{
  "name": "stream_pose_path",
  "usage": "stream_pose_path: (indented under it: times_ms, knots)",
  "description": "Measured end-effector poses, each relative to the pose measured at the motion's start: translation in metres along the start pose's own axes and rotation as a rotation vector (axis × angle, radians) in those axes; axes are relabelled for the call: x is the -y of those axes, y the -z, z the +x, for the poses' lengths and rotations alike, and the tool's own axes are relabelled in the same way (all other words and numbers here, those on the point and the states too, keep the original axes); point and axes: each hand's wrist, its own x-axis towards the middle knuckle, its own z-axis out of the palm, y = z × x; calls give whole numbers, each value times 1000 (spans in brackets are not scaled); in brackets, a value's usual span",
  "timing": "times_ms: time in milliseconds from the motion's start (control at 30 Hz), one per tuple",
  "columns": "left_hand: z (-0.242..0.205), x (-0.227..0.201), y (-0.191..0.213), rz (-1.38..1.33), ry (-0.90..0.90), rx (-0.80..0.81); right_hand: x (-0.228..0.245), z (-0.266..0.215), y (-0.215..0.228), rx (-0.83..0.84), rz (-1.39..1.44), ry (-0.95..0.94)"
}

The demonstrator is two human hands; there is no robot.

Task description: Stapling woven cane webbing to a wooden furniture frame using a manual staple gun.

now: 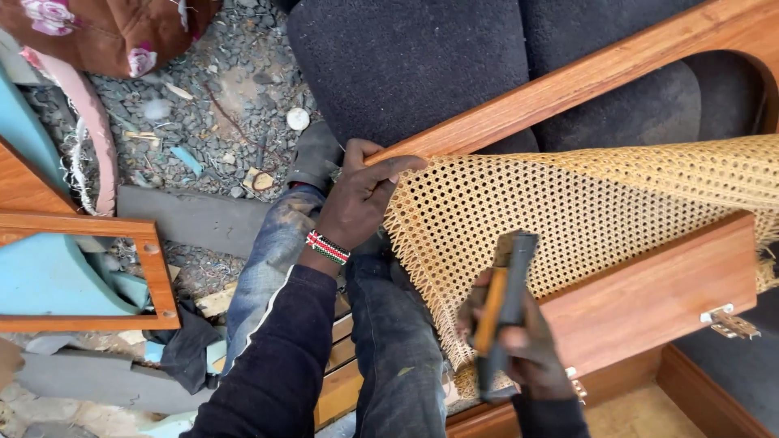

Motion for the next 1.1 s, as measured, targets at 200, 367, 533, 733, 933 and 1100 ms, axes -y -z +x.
stream_pose_path:
  times_ms: [200,367,533,733,933,1100]
  knots:
    - [0,-9,1,14,50,-5,-37,29,-51,-69,80,18]
    - [1,-2,-1,-19,18,-25,-26,40,-75,-194,-94,31]
    - [-5,14,0,-108,29,17,23,-6,-73,-781,-1074,-362]
    - [0,24,1,-221,-8,47,22,9,-156,87,-19,-31]
    - [-1,19,3,-199,-77,43,0,28,-160,30,-99,-387]
    - [1,11,1,-197,28,7,1,48,-104,-460,-961,-699]
